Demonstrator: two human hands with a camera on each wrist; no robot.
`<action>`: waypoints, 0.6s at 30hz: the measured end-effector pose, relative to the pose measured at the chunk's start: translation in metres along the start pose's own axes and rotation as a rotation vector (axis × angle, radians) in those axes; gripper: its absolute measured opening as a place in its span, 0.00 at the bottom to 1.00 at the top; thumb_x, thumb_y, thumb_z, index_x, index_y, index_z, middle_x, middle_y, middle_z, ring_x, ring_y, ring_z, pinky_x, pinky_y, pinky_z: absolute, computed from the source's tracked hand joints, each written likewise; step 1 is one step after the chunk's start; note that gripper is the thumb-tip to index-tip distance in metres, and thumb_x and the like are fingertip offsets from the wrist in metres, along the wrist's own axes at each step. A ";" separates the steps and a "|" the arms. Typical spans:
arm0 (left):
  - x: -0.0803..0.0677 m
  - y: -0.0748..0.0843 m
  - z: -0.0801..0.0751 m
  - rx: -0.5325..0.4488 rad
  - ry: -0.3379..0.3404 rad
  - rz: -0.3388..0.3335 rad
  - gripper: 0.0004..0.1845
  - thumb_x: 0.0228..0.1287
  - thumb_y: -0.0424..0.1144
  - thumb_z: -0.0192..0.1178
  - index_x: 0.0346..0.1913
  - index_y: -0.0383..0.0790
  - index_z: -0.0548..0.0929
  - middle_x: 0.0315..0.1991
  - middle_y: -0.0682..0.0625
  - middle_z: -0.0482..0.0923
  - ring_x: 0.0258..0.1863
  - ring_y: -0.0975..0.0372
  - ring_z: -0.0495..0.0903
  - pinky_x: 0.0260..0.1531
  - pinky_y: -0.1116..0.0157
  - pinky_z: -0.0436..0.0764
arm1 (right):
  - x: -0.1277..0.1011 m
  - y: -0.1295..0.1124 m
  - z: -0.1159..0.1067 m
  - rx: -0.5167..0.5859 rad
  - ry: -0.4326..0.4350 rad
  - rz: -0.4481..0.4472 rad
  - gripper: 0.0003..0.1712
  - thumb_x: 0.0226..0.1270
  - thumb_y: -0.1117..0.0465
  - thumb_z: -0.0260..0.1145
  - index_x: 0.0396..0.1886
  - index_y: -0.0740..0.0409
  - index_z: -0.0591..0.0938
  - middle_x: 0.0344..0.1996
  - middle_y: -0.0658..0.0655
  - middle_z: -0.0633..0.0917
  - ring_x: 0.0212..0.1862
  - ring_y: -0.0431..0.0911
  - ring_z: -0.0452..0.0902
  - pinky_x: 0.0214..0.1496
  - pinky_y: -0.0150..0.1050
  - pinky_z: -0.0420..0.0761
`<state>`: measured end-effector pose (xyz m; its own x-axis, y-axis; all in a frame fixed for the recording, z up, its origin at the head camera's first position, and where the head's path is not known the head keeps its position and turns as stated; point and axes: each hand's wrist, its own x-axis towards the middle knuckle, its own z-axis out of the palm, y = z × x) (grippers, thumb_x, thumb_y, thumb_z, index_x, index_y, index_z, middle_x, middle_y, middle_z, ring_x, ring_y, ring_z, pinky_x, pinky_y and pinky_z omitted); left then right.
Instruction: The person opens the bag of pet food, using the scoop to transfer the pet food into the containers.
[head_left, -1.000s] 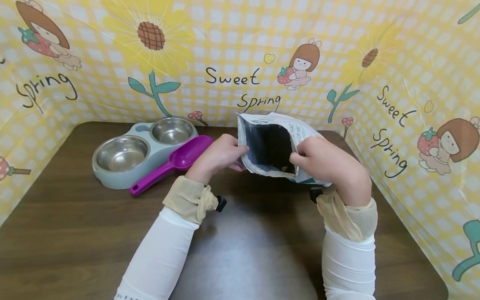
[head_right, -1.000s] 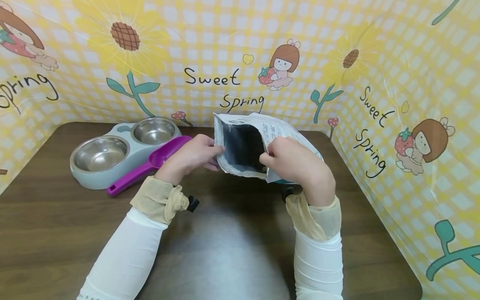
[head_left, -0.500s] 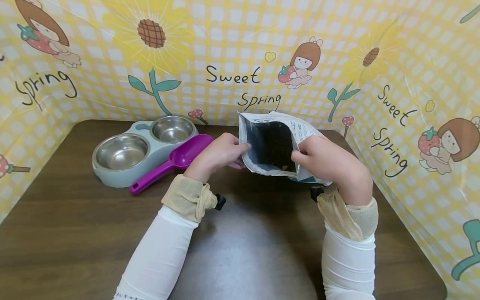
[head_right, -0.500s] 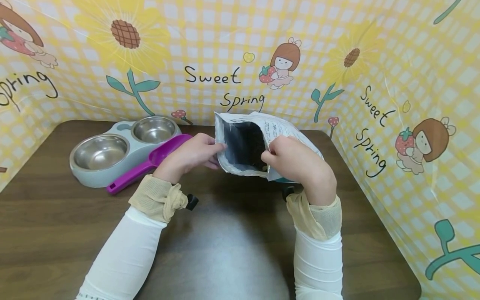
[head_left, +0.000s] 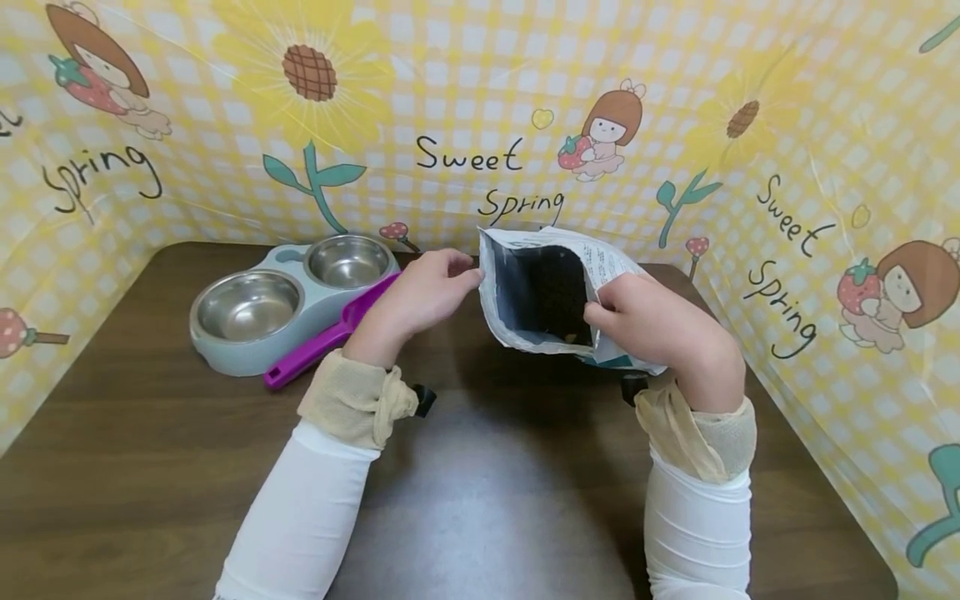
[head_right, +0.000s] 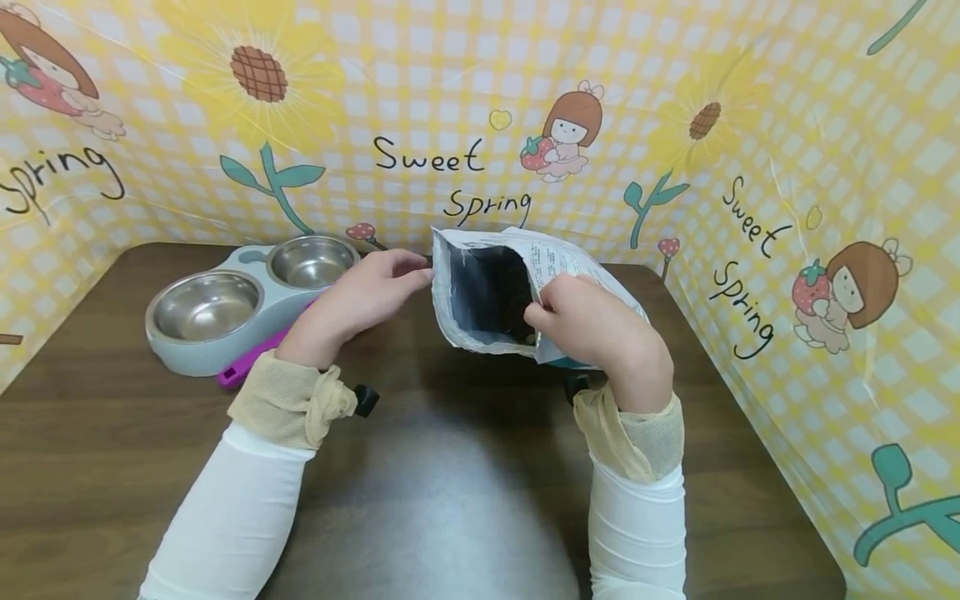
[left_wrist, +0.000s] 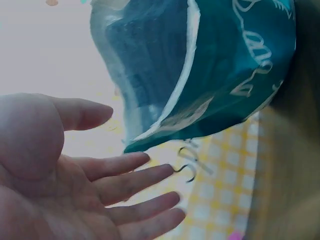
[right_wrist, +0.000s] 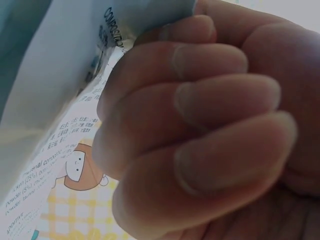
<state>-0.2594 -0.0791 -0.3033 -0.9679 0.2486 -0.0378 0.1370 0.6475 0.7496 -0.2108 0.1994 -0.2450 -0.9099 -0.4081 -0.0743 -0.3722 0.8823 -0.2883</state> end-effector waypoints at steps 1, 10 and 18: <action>-0.002 -0.001 -0.004 0.020 0.013 0.012 0.30 0.85 0.52 0.52 0.77 0.37 0.74 0.77 0.40 0.76 0.78 0.47 0.74 0.80 0.47 0.71 | 0.000 0.000 -0.001 0.004 -0.002 0.000 0.28 0.78 0.60 0.54 0.12 0.48 0.63 0.13 0.44 0.59 0.20 0.41 0.55 0.29 0.38 0.63; -0.031 -0.025 -0.060 0.284 0.052 0.067 0.35 0.83 0.52 0.57 0.82 0.36 0.66 0.84 0.37 0.65 0.84 0.37 0.61 0.84 0.38 0.60 | -0.002 0.003 -0.003 0.019 -0.007 0.026 0.28 0.79 0.59 0.55 0.12 0.48 0.65 0.12 0.45 0.61 0.18 0.42 0.58 0.28 0.38 0.64; -0.045 -0.079 -0.087 0.390 0.018 0.042 0.36 0.79 0.46 0.63 0.79 0.28 0.67 0.79 0.27 0.67 0.79 0.30 0.65 0.79 0.31 0.64 | 0.000 0.003 -0.004 0.027 0.003 -0.002 0.29 0.79 0.59 0.55 0.12 0.48 0.64 0.12 0.44 0.60 0.18 0.41 0.57 0.27 0.38 0.63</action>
<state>-0.2448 -0.2041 -0.3037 -0.9628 0.2702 0.0021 0.2432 0.8631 0.4426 -0.2130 0.2028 -0.2416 -0.9098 -0.4090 -0.0711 -0.3688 0.8749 -0.3139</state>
